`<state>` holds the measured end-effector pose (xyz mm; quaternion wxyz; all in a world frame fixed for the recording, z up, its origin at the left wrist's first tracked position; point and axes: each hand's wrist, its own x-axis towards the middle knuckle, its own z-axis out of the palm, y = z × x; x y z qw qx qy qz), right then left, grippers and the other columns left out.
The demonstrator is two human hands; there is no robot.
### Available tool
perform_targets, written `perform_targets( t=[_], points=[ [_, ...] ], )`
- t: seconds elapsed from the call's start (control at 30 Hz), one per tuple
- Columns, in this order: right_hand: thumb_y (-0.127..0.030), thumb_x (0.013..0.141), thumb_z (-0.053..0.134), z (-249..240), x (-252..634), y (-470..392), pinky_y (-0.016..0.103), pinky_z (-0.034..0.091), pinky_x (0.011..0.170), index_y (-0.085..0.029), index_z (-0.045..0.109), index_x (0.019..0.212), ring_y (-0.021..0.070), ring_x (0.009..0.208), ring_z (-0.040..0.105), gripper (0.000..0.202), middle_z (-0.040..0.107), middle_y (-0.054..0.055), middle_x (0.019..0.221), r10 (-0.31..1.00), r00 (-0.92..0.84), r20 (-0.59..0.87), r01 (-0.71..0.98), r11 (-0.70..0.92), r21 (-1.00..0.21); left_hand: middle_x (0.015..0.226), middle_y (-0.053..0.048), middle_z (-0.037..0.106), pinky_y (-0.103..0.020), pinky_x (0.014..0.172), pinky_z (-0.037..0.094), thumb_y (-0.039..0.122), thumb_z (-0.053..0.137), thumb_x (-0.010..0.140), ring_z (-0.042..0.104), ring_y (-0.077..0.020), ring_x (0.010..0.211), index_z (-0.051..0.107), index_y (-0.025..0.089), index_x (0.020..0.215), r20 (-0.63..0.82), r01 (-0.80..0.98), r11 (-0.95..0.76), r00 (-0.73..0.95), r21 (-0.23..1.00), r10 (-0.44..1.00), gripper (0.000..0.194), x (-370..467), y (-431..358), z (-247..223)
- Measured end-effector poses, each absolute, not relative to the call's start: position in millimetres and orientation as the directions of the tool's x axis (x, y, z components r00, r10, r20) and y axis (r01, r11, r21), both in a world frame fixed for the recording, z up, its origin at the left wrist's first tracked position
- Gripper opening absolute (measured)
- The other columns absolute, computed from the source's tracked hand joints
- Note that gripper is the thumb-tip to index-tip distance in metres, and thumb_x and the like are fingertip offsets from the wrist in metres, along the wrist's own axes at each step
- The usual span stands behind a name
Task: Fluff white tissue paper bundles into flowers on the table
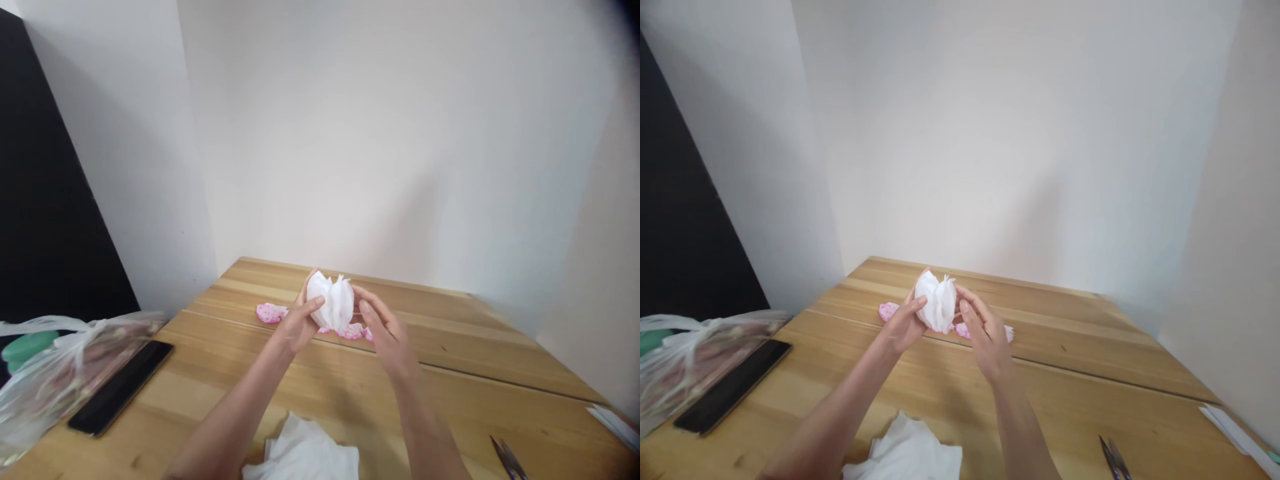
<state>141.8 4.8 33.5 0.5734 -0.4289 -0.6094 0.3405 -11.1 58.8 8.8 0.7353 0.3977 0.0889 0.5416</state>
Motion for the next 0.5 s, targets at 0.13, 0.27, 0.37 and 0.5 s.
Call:
perform_targets(
  t=[0.13, 0.27, 0.37, 0.5],
  points=[
    [-0.051, 0.084, 0.052, 35.4, 140.9, 5.1, 0.029, 0.054, 0.068, -0.020, 0.062, 0.116, 0.0166, 0.076, 0.065, 0.045, 0.069, 0.008, 0.101, 0.899, 0.080, 0.430, 0.216, 0.405, -0.888, 0.129, -0.005, 0.056, -0.032, 0.096, 0.043, 0.026, 0.067, 0.076, 0.052, -0.0210, 0.118, 0.037, 0.032, 0.138, 0.283, -0.768, 0.119, 0.369, 0.629, 0.885, 0.070, -10.5, 64.4, 6.9],
    [-0.051, 0.086, 0.050, 35.7, 140.9, 3.6, 0.028, 0.054, 0.067, -0.019, 0.065, 0.110, 0.0182, 0.078, 0.065, 0.044, 0.070, 0.008, 0.095, 0.914, 0.054, 0.403, 0.256, 0.377, -0.890, 0.127, -0.006, 0.058, -0.031, 0.094, 0.044, 0.030, 0.066, 0.076, 0.054, -0.0213, 0.115, 0.042, 0.028, 0.135, 0.257, -0.761, 0.114, 0.351, 0.638, 0.900, 0.064, -9.9, 65.1, 7.3],
    [-0.053, 0.084, 0.050, 36.8, 140.5, 2.3, 0.028, 0.054, 0.063, -0.018, 0.067, 0.109, 0.0193, 0.076, 0.066, 0.046, 0.071, 0.009, 0.088, 0.918, 0.036, 0.396, 0.264, 0.373, -0.889, 0.126, -0.006, 0.058, -0.031, 0.092, 0.045, 0.033, 0.068, 0.075, 0.056, -0.0210, 0.112, 0.041, 0.029, 0.136, 0.269, -0.754, 0.082, 0.331, 0.652, 0.904, 0.067, -9.7, 63.1, 9.1],
    [-0.050, 0.080, 0.056, 35.8, 137.3, 3.3, 0.025, 0.052, 0.058, -0.018, 0.069, 0.104, 0.0169, 0.066, 0.063, 0.042, 0.071, 0.006, 0.081, 0.905, 0.065, 0.420, 0.303, 0.383, -0.873, 0.125, -0.007, 0.057, -0.032, 0.092, 0.045, 0.038, 0.071, 0.072, 0.057, -0.0213, 0.110, 0.034, 0.030, 0.140, 0.327, -0.731, -0.001, 0.304, 0.682, 0.895, 0.079, -9.0, 58.9, 10.7]
  ],
)
